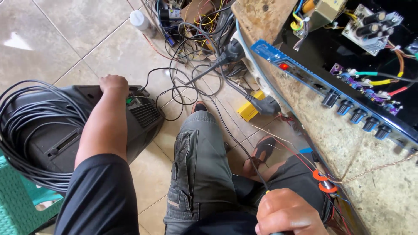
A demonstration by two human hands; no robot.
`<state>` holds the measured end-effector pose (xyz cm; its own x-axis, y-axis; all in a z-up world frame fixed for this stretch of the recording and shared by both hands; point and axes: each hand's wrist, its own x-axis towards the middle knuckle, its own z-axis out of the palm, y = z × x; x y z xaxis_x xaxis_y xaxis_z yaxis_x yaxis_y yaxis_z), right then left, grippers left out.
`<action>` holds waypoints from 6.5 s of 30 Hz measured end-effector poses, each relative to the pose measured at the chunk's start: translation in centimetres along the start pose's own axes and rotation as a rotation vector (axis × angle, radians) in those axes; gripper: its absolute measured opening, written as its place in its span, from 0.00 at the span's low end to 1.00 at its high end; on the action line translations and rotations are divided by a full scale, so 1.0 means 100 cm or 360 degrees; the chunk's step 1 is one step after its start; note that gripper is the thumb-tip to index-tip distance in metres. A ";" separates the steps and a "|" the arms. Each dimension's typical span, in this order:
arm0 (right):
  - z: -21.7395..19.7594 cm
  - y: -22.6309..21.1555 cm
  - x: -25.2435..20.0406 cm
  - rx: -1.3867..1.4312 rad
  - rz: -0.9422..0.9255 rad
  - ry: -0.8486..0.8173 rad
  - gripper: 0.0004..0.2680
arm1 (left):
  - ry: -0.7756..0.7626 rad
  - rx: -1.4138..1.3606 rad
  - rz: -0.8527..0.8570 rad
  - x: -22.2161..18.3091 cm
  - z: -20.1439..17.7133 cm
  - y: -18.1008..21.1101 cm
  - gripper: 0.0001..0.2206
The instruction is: Repairing and testing an electronic audio device using a soldering iron and microphone
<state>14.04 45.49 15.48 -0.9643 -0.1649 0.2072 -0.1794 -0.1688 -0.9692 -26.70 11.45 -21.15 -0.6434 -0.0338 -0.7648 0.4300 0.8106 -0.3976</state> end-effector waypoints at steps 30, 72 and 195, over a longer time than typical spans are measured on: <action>0.005 -0.044 0.007 -0.0293 -0.0053 0.0286 0.13 | 0.0226 0.0163 -0.0125 0.040 0.040 0.013 0.21; 0.070 -0.004 -0.182 -0.0129 -0.0492 0.1468 0.28 | 0.2619 -0.0899 0.1645 -0.375 -0.233 0.145 0.11; 0.100 -0.109 -0.119 -0.0535 -0.0930 -0.0051 0.07 | 0.2468 -0.1045 0.1421 -0.396 -0.234 0.152 0.05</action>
<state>29.46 39.54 24.89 -0.6850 -0.1678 0.7089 -0.7257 0.0718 -0.6842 -9.51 38.83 14.94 -0.4822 0.6369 0.6016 0.8758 0.3679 0.3125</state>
